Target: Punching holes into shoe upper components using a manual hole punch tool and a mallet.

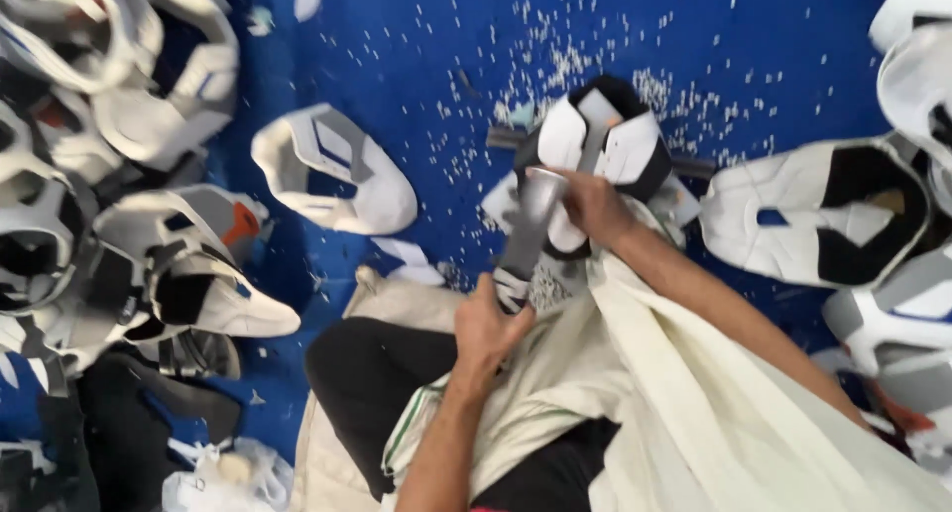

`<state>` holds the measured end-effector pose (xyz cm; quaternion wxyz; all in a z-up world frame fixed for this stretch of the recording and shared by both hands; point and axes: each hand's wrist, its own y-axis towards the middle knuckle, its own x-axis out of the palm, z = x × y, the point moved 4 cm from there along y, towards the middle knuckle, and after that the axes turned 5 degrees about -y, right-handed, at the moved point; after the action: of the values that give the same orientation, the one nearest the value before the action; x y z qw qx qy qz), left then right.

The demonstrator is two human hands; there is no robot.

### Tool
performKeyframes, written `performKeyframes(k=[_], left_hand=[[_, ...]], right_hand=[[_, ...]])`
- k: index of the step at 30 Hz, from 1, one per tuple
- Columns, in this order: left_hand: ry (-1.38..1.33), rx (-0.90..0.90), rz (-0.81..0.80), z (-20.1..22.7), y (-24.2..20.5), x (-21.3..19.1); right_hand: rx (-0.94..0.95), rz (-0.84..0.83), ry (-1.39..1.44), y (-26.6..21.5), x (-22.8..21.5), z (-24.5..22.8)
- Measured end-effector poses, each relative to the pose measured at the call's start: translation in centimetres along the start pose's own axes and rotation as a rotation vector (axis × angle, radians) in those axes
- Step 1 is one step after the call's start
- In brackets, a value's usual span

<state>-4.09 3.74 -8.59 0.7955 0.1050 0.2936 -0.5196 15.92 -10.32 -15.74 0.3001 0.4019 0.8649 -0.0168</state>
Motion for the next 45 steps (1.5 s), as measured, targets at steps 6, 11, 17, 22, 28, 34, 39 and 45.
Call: performKeyframes(k=[6,11,17,22,28,34,39,45], left_hand=[[-0.080,-0.053,0.045,5.7,-0.5,-4.0],[-0.225,-0.009,0.108,10.3,-1.0,-7.4],[-0.434,0.231,0.180,14.0,-0.5,-8.6],[-0.867,-0.107,-0.120,1.9,0.2,-1.2],[0.003,-0.147,-0.078,4.4,0.7,-2.4],[-0.116,0.379,0.229,8.3,-1.6,-6.0],[-0.068,0.106,0.010,3.5,2.5,-0.1],[-0.188,-0.005,0.069,9.3,1.7,-3.4]], right_hand=[[0.433,0.256,0.966,3.6,-1.8,4.5],[0.531,-0.044,0.766,3.9,-0.3,4.6],[0.451,-0.009,0.553,2.2,0.3,4.3],[0.177,0.063,0.283,3.1,-1.5,0.8],[0.425,0.056,0.320,3.2,-0.4,5.3],[0.474,0.043,0.768,3.5,-0.9,5.6],[0.208,0.073,0.221,3.2,-2.6,0.3],[0.493,0.199,0.633,3.0,-0.6,6.7]])
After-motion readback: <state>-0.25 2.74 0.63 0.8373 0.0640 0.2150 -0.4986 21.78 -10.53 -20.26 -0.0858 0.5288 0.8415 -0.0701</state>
